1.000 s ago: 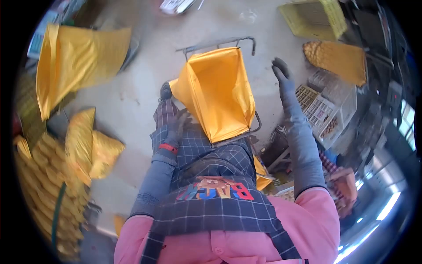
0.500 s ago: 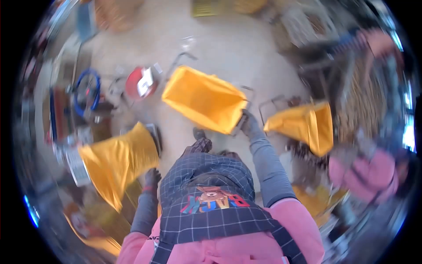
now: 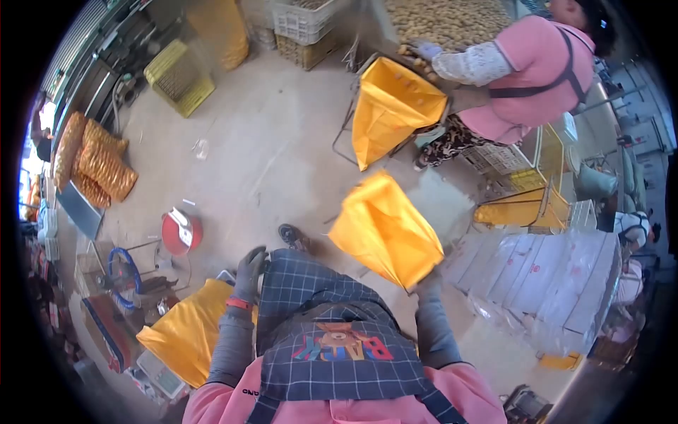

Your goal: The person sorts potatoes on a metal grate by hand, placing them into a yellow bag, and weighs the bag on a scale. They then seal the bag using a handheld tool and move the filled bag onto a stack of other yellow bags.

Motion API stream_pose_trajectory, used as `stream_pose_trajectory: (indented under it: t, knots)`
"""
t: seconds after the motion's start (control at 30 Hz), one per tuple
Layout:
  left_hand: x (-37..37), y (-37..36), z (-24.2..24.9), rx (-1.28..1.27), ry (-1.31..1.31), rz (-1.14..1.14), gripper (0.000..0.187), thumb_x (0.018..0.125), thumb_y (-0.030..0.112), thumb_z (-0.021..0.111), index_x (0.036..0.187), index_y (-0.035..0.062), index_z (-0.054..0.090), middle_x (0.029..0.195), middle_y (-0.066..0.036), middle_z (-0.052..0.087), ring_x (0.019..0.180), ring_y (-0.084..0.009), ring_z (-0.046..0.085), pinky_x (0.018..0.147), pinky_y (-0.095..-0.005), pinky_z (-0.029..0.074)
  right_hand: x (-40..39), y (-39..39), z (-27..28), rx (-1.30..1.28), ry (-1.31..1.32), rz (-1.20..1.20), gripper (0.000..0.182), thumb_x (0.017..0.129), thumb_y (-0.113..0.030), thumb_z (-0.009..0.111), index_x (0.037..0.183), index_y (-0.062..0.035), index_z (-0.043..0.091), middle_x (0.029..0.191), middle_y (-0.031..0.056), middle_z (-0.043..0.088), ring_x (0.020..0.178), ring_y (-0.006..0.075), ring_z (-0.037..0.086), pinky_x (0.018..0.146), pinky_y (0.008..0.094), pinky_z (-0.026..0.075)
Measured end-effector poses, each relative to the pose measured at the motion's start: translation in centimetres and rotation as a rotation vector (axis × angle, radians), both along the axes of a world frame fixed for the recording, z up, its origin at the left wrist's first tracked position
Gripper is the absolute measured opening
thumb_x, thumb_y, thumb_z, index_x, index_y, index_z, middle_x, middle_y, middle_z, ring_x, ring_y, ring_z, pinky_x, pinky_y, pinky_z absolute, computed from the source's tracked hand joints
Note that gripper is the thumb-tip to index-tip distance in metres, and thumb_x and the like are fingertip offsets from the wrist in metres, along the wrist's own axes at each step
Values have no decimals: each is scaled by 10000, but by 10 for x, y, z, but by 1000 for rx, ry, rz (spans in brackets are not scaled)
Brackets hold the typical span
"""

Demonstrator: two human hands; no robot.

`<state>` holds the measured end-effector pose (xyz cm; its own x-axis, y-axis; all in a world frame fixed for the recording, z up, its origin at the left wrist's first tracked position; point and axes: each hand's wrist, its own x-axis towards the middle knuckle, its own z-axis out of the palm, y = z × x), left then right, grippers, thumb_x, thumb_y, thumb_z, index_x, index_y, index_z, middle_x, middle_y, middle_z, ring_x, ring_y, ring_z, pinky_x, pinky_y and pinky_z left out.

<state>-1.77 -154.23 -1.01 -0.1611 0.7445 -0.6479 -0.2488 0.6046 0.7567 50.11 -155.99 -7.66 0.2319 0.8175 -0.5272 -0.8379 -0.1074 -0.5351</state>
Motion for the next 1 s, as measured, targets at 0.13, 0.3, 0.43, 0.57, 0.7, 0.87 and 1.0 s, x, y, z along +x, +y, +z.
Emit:
stream_pose_trajectory:
  t: [0.13,0.3,0.43,0.57,0.7,0.87,1.0]
  knots:
    - [87,100,184,668,395,-526,461,888,76,636,1327,-5,520,1261,-149,601,1107,-253,603,946,-325,468,68,-31,2,-104,-112,-156,438,950,-275,478,1310,-26,471,1222,139,562,1132,249,547,995,463,439]
    - [185,148,397,1448,546,-1217,441,806,142,639,1233,55,573,1239,-146,589,1068,-303,610,870,-391,502,106,-12,-12,-235,-204,-190,453,944,-302,491,1306,-30,471,1144,123,579,1077,242,561,969,456,452]
    - [221,191,423,1325,347,-1524,287,846,209,549,1025,-13,583,1050,-171,601,1018,-266,594,877,-371,476,122,15,-40,-352,-267,-156,465,940,-324,502,1302,-34,472,1081,110,593,1032,236,572,948,451,462]
    - [219,275,403,1345,311,-1533,274,850,198,546,1024,-10,589,1041,-164,608,992,-262,600,864,-371,483,114,66,-42,-464,-347,-107,478,935,-346,512,1298,-37,473,1019,97,606,988,230,584,926,445,472]
    - [208,375,385,1349,351,-1496,262,855,188,543,1023,-6,596,1031,-158,614,967,-259,607,851,-371,490,95,112,-37,-606,-459,-31,492,930,-368,523,1294,-40,473,956,84,620,943,224,595,905,439,483]
    - [236,457,359,1470,423,-1406,247,861,175,539,1022,-1,604,1020,-149,622,935,-256,615,835,-371,498,59,158,-46,-679,-821,237,507,925,-390,533,1290,-43,474,894,71,634,899,218,606,884,433,493]
    - [290,528,297,1344,-81,-1036,235,885,111,535,1084,15,615,988,-120,654,844,-240,637,805,-353,528,19,302,-41,-452,-579,-340,391,958,-306,517,1260,-59,535,1041,140,588,1000,291,563,893,439,477]
